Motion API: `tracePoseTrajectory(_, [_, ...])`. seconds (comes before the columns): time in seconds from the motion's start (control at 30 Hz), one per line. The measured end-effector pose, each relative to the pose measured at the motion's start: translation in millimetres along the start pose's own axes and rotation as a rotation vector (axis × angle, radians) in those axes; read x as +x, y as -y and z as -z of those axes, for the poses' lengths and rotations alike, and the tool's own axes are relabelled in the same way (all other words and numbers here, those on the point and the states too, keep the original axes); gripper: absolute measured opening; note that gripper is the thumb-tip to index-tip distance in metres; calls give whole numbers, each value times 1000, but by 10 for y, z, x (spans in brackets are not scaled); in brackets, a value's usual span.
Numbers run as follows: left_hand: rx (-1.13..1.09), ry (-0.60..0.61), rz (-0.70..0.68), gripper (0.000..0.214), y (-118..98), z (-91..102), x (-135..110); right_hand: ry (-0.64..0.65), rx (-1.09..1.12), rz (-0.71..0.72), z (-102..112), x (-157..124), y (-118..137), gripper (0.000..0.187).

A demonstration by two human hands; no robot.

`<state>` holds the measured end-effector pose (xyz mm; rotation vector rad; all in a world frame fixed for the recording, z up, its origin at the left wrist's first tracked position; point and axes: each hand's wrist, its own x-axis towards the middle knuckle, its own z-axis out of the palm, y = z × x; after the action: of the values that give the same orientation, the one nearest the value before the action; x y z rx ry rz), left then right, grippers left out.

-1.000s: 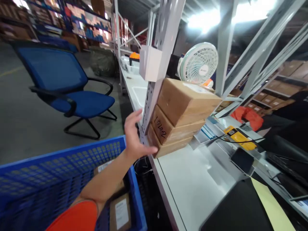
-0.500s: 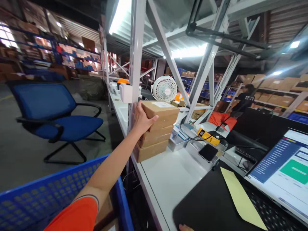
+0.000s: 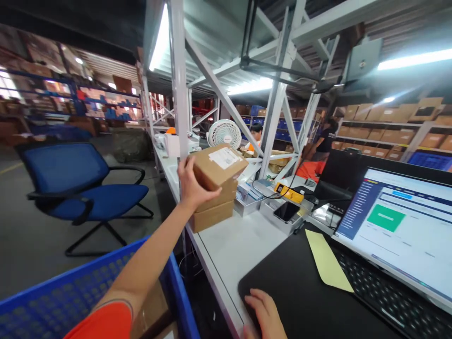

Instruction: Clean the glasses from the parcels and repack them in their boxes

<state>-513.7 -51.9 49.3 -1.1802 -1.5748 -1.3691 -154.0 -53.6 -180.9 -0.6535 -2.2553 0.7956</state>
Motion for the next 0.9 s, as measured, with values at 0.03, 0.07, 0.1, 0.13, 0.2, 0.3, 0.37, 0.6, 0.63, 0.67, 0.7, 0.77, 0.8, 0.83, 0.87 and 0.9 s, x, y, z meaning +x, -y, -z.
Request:
tracePoseTrajectory(0.03, [-17,-36,-71,133,-122,45,-152,-9,92,-42,58,34,39,49])
tracePoseTrajectory(0.07, [-46,-72,-101,135,-251,77,-317,-24,206,-84,122,85,95,59])
tracePoseTrajectory(0.1, [-88,-99,-101,138,-392,90,-491,-47,336,-129,194,151,167,71])
tracePoseTrajectory(0.13, [-142,-120,-93,142,-547,84,-675,-70,484,-162,273,228,250,84])
tracePoseTrajectory(0.2, [-279,-163,-86,149,-902,14,-1069,-106,749,-177,454,386,431,107])
tracePoseTrajectory(0.3, [-506,-162,-82,152,-1463,-142,-1701,-171,894,-153,789,510,651,111])
tracePoseTrajectory(0.37, [-598,-175,-80,146,-1738,-211,-2069,-241,897,-215,1046,452,705,94])
tracePoseTrajectory(0.6, [-1265,863,288,99,-1965,-448,-2063,-492,785,-291,1820,-272,500,106])
tracePoseTrajectory(0.63, [-1329,1013,344,102,-2029,-494,-1972,-508,759,-289,1880,-360,484,109])
tracePoseTrajectory(0.67, [-1379,1145,379,105,-2111,-534,-1903,-526,732,-287,1927,-438,476,110])
tracePoseTrajectory(0.7, [-1424,1248,403,108,-2206,-567,-1862,-547,700,-284,1966,-509,477,110])
tracePoseTrajectory(0.77, [-1476,1352,435,108,-2403,-604,-1877,-564,614,-279,2036,-651,487,105])
tracePoseTrajectory(0.8, [-1484,1355,457,105,-2490,-612,-1926,-550,555,-278,2077,-732,490,99])
tracePoseTrajectory(0.83, [-1479,1339,485,104,-2564,-618,-1992,-517,475,-284,2126,-828,488,91])
tracePoseTrajectory(0.87, [-1464,1319,515,103,-2622,-627,-2067,-481,366,-298,2189,-942,479,83])
tracePoseTrajectory(0.9, [-1438,1297,544,103,-2662,-642,-2143,-459,225,-324,2271,-1078,463,77])
